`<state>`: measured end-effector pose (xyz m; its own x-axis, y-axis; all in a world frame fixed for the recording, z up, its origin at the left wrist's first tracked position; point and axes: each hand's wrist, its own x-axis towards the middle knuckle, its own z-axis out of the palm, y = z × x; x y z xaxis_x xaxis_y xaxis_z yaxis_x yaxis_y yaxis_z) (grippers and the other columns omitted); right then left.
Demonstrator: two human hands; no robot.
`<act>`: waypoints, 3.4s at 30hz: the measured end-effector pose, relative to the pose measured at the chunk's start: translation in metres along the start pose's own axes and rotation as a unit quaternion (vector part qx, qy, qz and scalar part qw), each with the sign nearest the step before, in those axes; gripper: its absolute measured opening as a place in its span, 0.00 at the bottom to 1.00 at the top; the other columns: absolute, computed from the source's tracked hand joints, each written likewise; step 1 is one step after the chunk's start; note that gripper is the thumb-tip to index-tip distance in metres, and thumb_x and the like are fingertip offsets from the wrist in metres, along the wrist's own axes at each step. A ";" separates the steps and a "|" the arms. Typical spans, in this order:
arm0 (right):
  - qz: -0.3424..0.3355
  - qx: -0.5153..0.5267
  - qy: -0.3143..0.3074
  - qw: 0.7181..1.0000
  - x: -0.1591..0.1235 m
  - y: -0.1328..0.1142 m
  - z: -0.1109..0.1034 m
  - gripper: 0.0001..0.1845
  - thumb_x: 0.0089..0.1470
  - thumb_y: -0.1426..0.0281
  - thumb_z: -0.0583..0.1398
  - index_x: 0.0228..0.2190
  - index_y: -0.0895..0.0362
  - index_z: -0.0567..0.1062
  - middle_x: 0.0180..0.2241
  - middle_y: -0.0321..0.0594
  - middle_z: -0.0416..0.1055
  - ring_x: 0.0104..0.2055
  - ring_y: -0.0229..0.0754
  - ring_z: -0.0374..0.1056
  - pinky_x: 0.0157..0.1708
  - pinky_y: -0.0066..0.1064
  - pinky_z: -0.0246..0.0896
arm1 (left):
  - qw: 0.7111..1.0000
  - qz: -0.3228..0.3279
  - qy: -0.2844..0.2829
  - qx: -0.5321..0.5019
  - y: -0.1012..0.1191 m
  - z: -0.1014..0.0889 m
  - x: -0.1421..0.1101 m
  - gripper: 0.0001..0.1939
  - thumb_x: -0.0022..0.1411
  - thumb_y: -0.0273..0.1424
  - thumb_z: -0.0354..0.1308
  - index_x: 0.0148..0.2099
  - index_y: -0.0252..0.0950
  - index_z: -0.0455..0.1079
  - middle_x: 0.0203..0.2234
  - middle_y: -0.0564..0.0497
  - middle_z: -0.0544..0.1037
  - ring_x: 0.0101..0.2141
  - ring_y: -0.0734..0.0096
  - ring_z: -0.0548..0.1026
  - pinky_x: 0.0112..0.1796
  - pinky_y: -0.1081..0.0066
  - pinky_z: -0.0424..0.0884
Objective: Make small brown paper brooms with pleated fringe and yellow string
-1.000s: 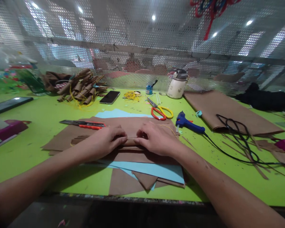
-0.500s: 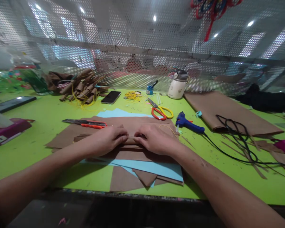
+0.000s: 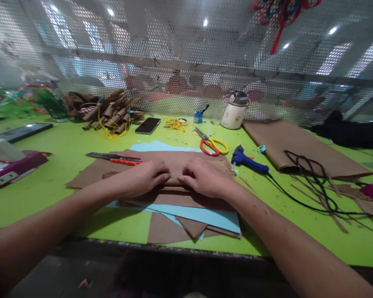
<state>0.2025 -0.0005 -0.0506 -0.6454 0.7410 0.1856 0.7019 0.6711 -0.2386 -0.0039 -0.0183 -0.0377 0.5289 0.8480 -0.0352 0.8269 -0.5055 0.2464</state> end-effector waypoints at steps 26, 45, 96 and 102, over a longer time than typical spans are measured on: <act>-0.042 0.019 0.088 0.995 0.004 0.006 0.007 0.11 0.57 0.71 0.57 0.28 0.58 0.78 0.31 0.42 0.72 0.35 0.40 0.64 0.34 0.31 0.57 | 0.977 0.032 0.111 0.176 0.003 0.011 -0.009 0.14 0.63 0.37 0.49 0.36 0.35 0.72 0.32 0.45 0.72 0.29 0.63 0.71 0.28 0.67 0.63; -0.019 -0.024 0.030 0.999 -0.009 0.008 0.003 0.13 0.59 0.67 0.55 0.39 0.54 0.78 0.37 0.42 0.72 0.40 0.42 0.66 0.34 0.31 0.55 | 0.981 0.027 0.114 0.153 -0.001 0.015 -0.005 0.18 0.65 0.37 0.46 0.38 0.32 0.74 0.34 0.42 0.72 0.35 0.59 0.71 0.36 0.63 0.66; 0.023 -0.085 0.059 0.994 0.007 0.004 0.007 0.11 0.59 0.69 0.53 0.40 0.59 0.73 0.39 0.45 0.67 0.39 0.43 0.63 0.37 0.33 0.57 | 0.974 0.099 0.176 0.101 -0.027 0.009 0.020 0.11 0.65 0.31 0.45 0.38 0.34 0.68 0.33 0.46 0.68 0.33 0.66 0.68 0.34 0.68 0.65; -0.004 0.115 0.051 0.992 -0.001 0.003 -0.012 0.13 0.58 0.70 0.54 0.42 0.58 0.75 0.38 0.43 0.71 0.39 0.42 0.64 0.39 0.32 0.56 | 0.956 0.150 0.226 0.115 -0.012 -0.012 0.004 0.08 0.57 0.30 0.54 0.40 0.33 0.69 0.35 0.44 0.69 0.32 0.66 0.68 0.32 0.68 0.66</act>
<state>0.2090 0.0010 -0.0404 -0.6095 0.7415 0.2804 0.6018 0.6630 -0.4451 -0.0139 -0.0065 -0.0292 0.6561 0.6148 0.4376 0.6979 -0.7149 -0.0420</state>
